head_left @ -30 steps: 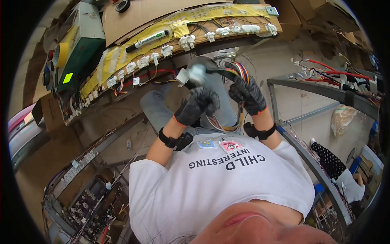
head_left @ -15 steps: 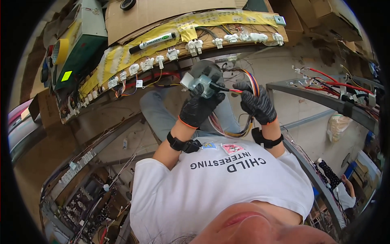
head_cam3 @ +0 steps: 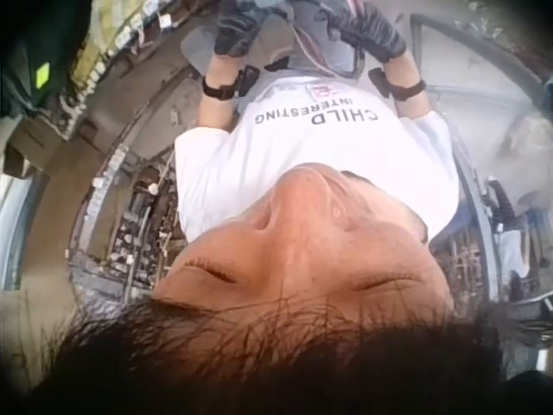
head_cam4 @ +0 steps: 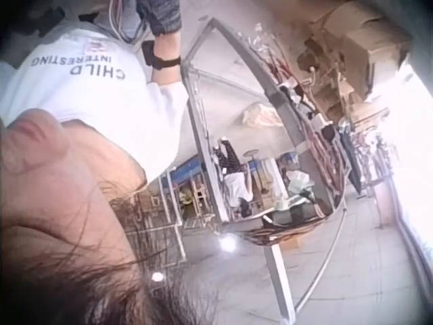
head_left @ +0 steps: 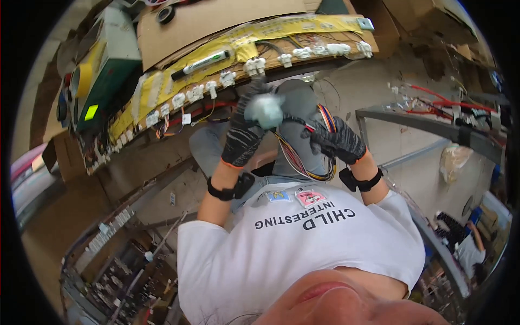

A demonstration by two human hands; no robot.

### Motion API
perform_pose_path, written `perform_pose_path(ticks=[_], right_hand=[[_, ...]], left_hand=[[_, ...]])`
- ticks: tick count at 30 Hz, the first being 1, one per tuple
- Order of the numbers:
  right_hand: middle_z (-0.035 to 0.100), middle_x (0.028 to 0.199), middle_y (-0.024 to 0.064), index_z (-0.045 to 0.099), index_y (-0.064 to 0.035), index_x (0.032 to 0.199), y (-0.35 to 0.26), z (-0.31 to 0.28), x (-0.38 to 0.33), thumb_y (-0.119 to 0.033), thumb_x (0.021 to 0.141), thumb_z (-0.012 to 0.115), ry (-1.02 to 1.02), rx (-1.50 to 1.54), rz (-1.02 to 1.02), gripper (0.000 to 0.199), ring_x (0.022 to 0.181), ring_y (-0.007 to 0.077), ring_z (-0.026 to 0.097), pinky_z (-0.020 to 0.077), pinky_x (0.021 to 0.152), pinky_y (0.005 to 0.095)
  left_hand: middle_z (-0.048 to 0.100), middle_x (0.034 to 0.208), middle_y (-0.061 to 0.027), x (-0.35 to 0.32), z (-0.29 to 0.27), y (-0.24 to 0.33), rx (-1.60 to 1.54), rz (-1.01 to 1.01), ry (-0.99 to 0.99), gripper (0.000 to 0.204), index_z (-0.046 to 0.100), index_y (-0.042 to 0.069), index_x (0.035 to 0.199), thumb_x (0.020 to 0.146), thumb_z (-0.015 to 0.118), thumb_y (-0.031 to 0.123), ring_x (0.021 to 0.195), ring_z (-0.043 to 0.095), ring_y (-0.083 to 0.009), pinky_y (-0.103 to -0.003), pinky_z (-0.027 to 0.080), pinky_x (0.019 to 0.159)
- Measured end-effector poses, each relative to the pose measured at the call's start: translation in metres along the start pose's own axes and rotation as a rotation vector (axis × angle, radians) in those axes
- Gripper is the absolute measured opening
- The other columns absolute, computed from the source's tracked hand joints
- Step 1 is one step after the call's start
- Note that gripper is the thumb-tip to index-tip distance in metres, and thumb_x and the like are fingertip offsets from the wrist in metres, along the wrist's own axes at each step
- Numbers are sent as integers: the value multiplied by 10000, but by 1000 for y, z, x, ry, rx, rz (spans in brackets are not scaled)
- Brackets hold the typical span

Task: Assembling and connecting wires to a terminal block on a harness board.

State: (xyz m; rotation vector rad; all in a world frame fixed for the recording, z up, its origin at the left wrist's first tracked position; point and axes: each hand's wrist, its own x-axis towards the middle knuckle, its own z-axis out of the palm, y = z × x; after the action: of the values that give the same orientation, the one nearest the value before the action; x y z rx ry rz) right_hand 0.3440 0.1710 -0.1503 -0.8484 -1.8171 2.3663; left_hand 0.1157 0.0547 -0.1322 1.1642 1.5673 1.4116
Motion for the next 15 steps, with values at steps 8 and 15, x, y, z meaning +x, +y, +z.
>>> perform_pose_path(ticks=[8, 15], right_hand=[[660, 718, 94, 640, 7, 949, -6, -4, 23, -163, 872, 603, 167, -361, -343, 190, 652, 158, 607, 475, 643, 287], [671, 738, 103, 659, -13, 981, -9, 2, 35, -155, 847, 629, 387, -404, -377, 197, 599, 140, 591, 469, 586, 285]], left_hand=[[612, 1005, -83, -7, 24, -19, -925, -590, 75, 290, 513, 28, 1157, 908, 554, 171, 772, 582, -144, -263, 483, 623], [607, 936, -92, 10, 35, -11, -856, -485, 244, 177, 513, 4, 1083, 924, 509, 83, 812, 624, -154, -263, 534, 670]])
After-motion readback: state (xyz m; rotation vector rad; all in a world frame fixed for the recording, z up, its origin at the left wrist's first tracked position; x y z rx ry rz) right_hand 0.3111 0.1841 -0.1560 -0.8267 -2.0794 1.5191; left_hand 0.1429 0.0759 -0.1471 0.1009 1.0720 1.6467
